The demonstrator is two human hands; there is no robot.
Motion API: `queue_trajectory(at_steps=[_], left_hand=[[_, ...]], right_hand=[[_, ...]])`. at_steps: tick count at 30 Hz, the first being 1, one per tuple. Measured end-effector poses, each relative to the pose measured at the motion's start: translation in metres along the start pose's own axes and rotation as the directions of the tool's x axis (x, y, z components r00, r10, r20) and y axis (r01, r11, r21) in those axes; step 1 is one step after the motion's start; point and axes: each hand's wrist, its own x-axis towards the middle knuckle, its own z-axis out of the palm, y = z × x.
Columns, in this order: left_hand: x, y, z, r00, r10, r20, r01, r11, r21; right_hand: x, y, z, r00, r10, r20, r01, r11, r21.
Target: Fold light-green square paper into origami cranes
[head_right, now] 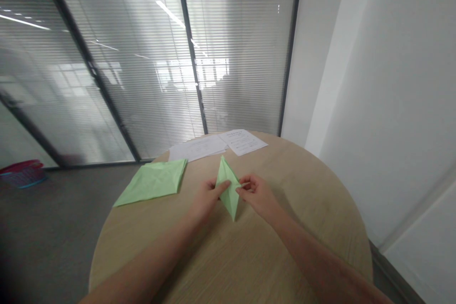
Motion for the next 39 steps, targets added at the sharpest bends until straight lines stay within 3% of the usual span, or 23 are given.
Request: queue_trajectory(at_steps=[7,14,21,30,35,39], left_hand=[[0.003,-0.008,-0.001,1.0,-0.009,-0.026,0.009,0.999,-0.033],[0.002,-0.01,0.0,1.0,-0.012,-0.011,0.012,0.999,-0.034],[-0.002,-0.005,0.003,0.998,0.049,0.033,-0.051,0.996,0.079],[-0.005,0.001,0.005,0.997,0.08,0.01,-0.08,0.979,0.188],[-0.005,0.002,0.006,0.994,0.107,0.02,-0.108,0.981,0.159],[-0.008,0.003,0.009,0.998,0.038,0.055,-0.042,0.995,0.091]], right_hand=[[-0.006,-0.006,-0.001,0.997,-0.072,0.016,0.073,0.997,-0.035],[-0.006,-0.007,0.001,0.998,-0.052,0.041,0.053,0.998,-0.015],[-0.011,-0.014,0.004,0.993,-0.048,0.104,0.046,0.999,0.014],[-0.01,-0.009,0.006,0.992,0.028,0.119,-0.03,1.0,0.009],[-0.008,-0.003,0.006,0.991,0.008,0.132,-0.003,0.999,-0.034],[-0.005,0.003,0.005,0.995,-0.048,0.087,0.054,0.995,-0.079]])
